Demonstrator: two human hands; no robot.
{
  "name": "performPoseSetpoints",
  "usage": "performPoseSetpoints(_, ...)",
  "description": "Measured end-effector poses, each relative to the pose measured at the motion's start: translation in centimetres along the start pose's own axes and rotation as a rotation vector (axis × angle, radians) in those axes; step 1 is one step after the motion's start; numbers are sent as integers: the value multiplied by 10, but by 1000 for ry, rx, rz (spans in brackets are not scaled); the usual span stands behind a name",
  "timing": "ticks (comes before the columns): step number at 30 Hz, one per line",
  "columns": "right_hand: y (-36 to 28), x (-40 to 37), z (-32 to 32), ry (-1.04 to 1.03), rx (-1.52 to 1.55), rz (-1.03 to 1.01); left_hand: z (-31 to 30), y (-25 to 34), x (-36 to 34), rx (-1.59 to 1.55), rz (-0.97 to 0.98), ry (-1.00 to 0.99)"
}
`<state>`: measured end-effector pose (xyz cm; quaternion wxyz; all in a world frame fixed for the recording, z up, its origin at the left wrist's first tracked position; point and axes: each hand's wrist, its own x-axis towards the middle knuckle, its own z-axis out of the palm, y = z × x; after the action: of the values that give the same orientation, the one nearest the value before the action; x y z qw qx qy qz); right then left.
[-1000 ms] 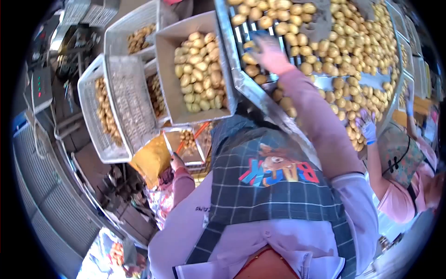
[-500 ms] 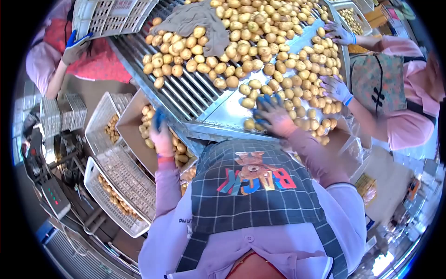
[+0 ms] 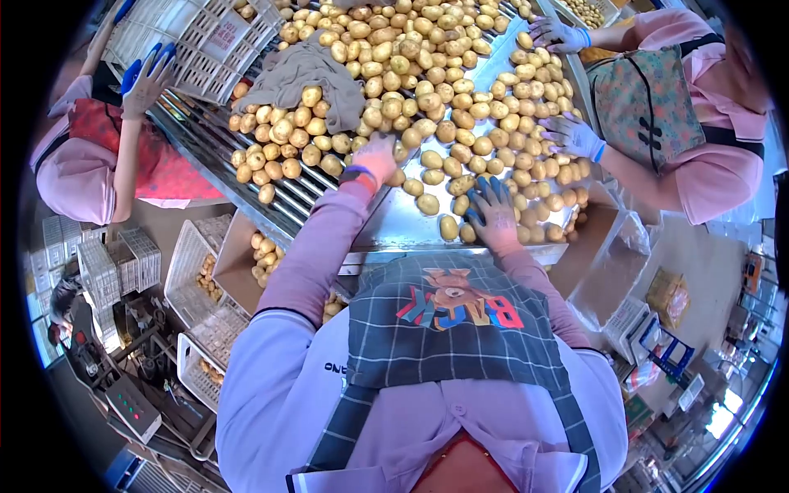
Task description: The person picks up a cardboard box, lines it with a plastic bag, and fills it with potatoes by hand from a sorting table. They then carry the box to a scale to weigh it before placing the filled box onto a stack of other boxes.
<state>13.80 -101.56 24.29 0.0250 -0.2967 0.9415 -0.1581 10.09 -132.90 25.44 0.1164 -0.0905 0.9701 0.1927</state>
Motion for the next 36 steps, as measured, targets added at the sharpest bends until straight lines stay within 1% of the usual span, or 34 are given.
performPoseSetpoints(2,-3,3,-3,-11,0,-15,17,-16,-15,-111,10,91)
performPoseSetpoints(4,-3,6,-4,-15,-16,-29,36,-19,-28,-208,5,241)
performPoseSetpoints(5,-2,6,-3,-8,-19,-32,42,-18,-34,-214,0,242)
performPoseSetpoints(7,-3,7,-2,-6,-18,-36,51,-17,-47,-225,-36,348)
performPoseSetpoints(8,-3,5,-1,-10,-21,-44,54,-19,-52,-229,-43,352)
performPoseSetpoints(10,-1,6,2,1,-35,-38,51,-22,-60,-1425,-451,19)
performPoseSetpoints(11,0,6,3,-5,-34,-49,44,-20,-71,-1740,-486,-18)
performPoseSetpoints(12,2,6,3,-5,-25,-45,45,-23,-82,-1985,-404,-43)
performPoseSetpoints(14,-3,5,3,-14,-24,-23,27,-20,-101,-2068,-417,-1)
performPoseSetpoints(15,-5,6,1,-17,-28,-21,20,-19,-107,-2041,-466,26)
performPoseSetpoints(16,-6,6,1,-19,-32,-18,20,-25,-113,-2018,-374,49)
performPoseSetpoints(17,-6,7,3,10,-29,-32,15,-28,-116,-2001,-355,80)
performPoseSetpoints(19,-8,8,3,6,-43,-41,-4,-26,-127,-1961,-334,162)
performPoseSetpoints(22,-9,8,2,14,-41,-84,-8,-37,-140,-2059,-329,272)
performPoseSetpoints(23,-7,6,4,12,-33,-85,-10,-43,-146,-2122,-388,277)
performPoseSetpoints(24,-4,5,7,4,-20,-94,-8,-52,-157,-2061,-372,393)
performPoseSetpoints(26,4,4,10,-74,-37,-100,-13,-81,-194,-2270,-394,633)
performPoseSetpoints(27,11,2,15,-70,-64,-142,-14,-102,-224,-2239,-331,797)
performPoseSetpoints(28,25,1,25,-63,-92,-177,-14,-127,-258,-2325,-301,922)
performPoseSetpoints(29,39,4,36,-94,-151,-247,-7,-154,-299,-2196,-225,1051)
performPoseSetpoints(30,40,3,34,-70,-129,-252,1,-176,-346,-2014,-349,1196)
performPoseSetpoints(31,41,3,33,-47,-108,-257,12,-199,-390,-2094,-408,1340)
performPoseSetpoints(32,43,3,34,-23,-86,-262,23,-217,-432,-1950,-583,1365)
performPoseSetpoints(33,28,14,26,38,63,-261,39,-226,-471,-1599,-966,1294)
performPoseSetpoints(34,13,27,19,99,211,-270,54,-235,-508,-1271,-1335,1131)
performPoseSetpoints(35,-19,38,8,20,404,-15,48,-231,-524,-745,-1739,691)
performPoseSetpoints(36,-28,57,18,41,470,-89,53,-214,-519,-643,-1346,993)
